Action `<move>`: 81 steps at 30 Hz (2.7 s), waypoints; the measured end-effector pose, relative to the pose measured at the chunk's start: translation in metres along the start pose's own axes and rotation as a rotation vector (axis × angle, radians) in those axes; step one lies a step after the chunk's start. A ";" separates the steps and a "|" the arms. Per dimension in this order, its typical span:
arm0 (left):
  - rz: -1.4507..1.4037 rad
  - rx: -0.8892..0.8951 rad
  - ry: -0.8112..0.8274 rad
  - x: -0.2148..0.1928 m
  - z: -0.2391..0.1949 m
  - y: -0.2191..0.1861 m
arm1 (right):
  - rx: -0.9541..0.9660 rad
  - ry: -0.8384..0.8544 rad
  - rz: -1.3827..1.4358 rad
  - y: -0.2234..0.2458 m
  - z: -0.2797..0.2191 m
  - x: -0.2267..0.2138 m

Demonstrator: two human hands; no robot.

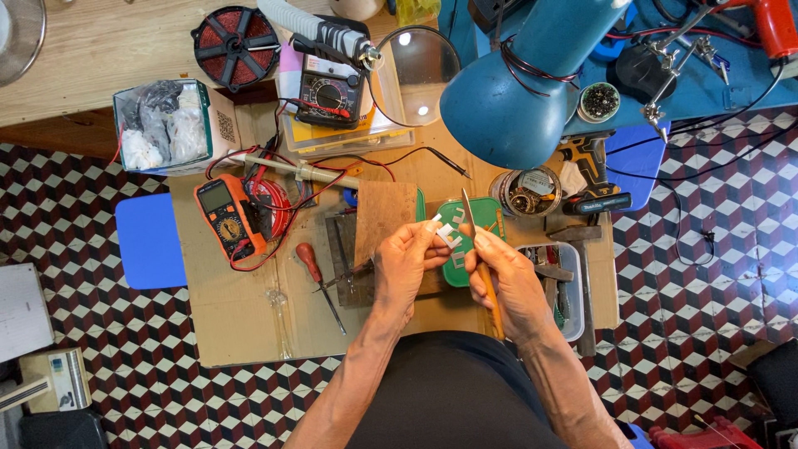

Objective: The person uses a small knife to scrape and adjust a metallic rectangular component on a wooden block. The person repeatedly scrapes the surface and edges of the component while holding it in place.

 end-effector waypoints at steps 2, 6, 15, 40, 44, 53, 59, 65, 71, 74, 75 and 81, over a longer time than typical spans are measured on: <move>0.013 0.018 -0.004 0.000 0.000 0.000 | 0.009 0.032 -0.087 0.002 -0.001 0.004; 0.001 0.041 0.061 -0.001 -0.003 0.002 | 0.014 0.072 -0.350 -0.005 -0.002 0.011; 0.144 0.101 -0.029 0.002 -0.005 0.010 | 0.040 0.073 -0.040 -0.005 -0.001 -0.002; -0.306 0.002 0.503 0.002 -0.018 0.002 | -0.167 -0.124 -0.263 -0.019 -0.004 -0.068; -0.315 0.004 0.539 0.003 -0.019 0.003 | -0.203 -0.369 -0.686 -0.039 0.012 -0.126; -0.440 -0.091 0.373 0.006 -0.017 0.040 | -0.417 -0.185 -0.874 -0.013 -0.025 -0.087; -0.676 -0.121 0.291 0.033 -0.027 0.086 | -0.458 -0.100 -0.340 -0.022 -0.032 -0.015; -0.162 0.095 0.210 0.023 -0.043 0.074 | -0.314 -0.047 -0.660 0.000 -0.029 -0.042; 0.322 0.194 0.364 -0.012 -0.070 0.045 | -0.154 0.040 -0.700 0.007 -0.053 -0.050; 0.075 0.044 0.393 -0.018 -0.076 0.047 | -0.205 -0.099 -0.544 -0.010 -0.066 -0.033; -0.029 -0.020 0.387 -0.018 -0.076 0.050 | -0.226 -0.155 -0.471 -0.018 -0.070 -0.027; -0.059 -0.015 0.281 -0.032 -0.082 0.058 | -0.355 -0.292 -0.284 -0.060 -0.082 0.002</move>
Point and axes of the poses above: each hand's wrist, its own z-axis towards the middle knuckle, its own x-axis out of the palm, y = z × x, the point moved 2 cm from there along z, towards the middle knuckle, and after that the axes turned 13 degrees about -x, right-handed, at the moved point
